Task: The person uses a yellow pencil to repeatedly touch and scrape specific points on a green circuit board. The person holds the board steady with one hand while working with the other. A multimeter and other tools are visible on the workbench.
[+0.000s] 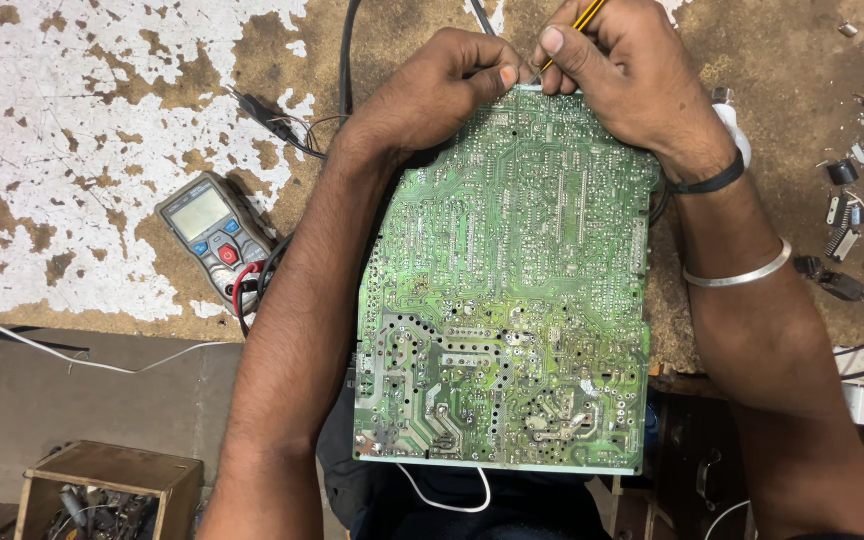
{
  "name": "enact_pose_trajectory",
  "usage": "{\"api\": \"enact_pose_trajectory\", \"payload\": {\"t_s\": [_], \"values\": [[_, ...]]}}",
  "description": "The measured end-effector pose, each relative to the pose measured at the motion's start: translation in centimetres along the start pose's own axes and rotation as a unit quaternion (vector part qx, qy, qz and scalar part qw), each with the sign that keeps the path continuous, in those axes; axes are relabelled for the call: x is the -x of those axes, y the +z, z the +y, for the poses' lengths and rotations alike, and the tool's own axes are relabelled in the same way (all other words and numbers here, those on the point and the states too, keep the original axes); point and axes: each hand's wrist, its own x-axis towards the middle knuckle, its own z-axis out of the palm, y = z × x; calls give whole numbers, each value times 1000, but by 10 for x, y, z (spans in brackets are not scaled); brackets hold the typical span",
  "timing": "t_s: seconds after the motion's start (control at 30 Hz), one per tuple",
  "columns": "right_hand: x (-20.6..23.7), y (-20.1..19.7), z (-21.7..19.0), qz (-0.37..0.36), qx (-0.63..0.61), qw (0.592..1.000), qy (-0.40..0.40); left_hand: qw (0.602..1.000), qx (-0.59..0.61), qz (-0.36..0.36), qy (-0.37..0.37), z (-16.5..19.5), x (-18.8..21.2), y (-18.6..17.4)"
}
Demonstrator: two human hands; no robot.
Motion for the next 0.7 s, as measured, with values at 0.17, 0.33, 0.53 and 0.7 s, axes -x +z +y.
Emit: {"api": "enact_pose_trajectory", "payload": {"t_s": [0.17, 0.33, 0.53, 0.7], "values": [[-1, 0, 5, -3, 28, 1000, -9, 1000, -14, 3, -6, 2, 0, 1], [-2, 0, 4, -6, 10, 1000, -8, 999, -27, 9, -22, 0, -1, 0], [-2, 0, 2, 0, 7, 1000, -6, 1000, -22, 9, -11, 0, 0, 0], [-2, 0, 2, -7, -8, 1000, -6, 997, -51, 6, -55, 2, 1, -2]]}}
